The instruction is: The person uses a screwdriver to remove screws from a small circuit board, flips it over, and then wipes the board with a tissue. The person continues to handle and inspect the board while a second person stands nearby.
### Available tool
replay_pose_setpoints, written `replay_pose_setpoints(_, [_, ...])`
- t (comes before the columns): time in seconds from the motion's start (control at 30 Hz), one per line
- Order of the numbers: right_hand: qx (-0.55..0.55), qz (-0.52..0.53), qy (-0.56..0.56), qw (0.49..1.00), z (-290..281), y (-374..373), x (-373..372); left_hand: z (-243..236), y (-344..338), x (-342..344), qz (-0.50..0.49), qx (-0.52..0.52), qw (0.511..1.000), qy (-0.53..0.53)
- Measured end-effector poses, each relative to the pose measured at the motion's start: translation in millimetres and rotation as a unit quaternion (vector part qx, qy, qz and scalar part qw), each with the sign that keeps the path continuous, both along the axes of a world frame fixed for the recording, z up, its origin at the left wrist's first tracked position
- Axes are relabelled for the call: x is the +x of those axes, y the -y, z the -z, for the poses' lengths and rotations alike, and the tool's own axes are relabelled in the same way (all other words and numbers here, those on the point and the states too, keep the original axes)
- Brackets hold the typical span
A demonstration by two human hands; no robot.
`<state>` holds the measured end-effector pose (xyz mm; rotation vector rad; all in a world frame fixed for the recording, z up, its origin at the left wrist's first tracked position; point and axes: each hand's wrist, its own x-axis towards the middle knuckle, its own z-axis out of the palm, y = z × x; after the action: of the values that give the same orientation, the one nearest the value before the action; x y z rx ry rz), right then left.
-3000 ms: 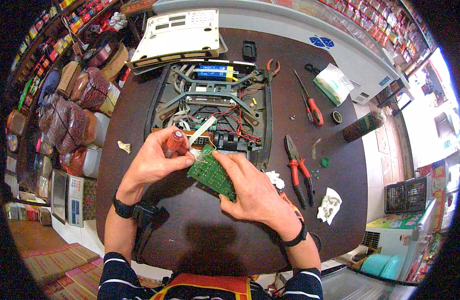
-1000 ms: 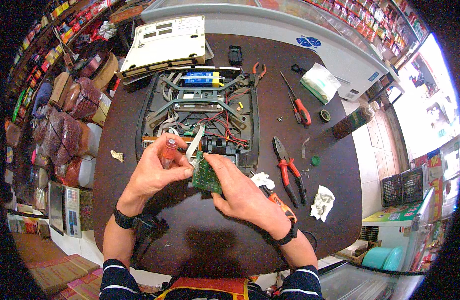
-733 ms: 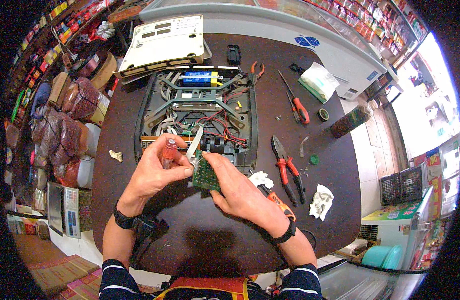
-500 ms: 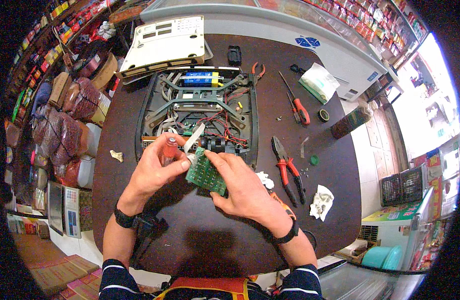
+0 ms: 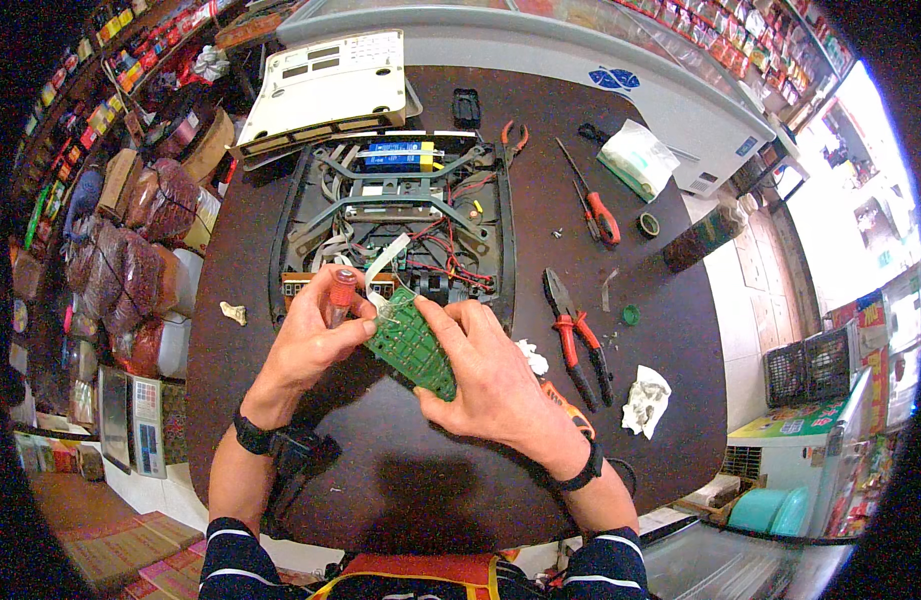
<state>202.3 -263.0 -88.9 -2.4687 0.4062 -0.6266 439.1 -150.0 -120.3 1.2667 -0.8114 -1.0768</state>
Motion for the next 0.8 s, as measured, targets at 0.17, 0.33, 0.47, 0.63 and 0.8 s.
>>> replay_pose_setpoints(0.17, [0.015, 0.009, 0.004, 1.000, 3, -5, 1, 3, 2, -4, -0.024, 0.005, 1.000, -0.009])
replay_pose_setpoints(0.33, [0.016, 0.018, 0.008, 1.000, 4, -8, 2, 4, 3, -5, -0.034, -0.004, 0.999, -0.011])
replay_pose_setpoints(0.47, [0.017, 0.018, 0.014, 1.000, 3, -8, 2, 2, 3, -5, -0.036, 0.006, 0.999, -0.015])
replay_pose_setpoints(0.63, [0.009, 0.028, 0.008, 1.000, 4, -11, 3, 1, 4, -6, -0.035, 0.009, 0.999, -0.010])
replay_pose_setpoints(0.8, [-0.006, 0.028, 0.014, 1.000, 7, -15, 5, 4, 4, -10, -0.051, -0.001, 0.999, -0.016])
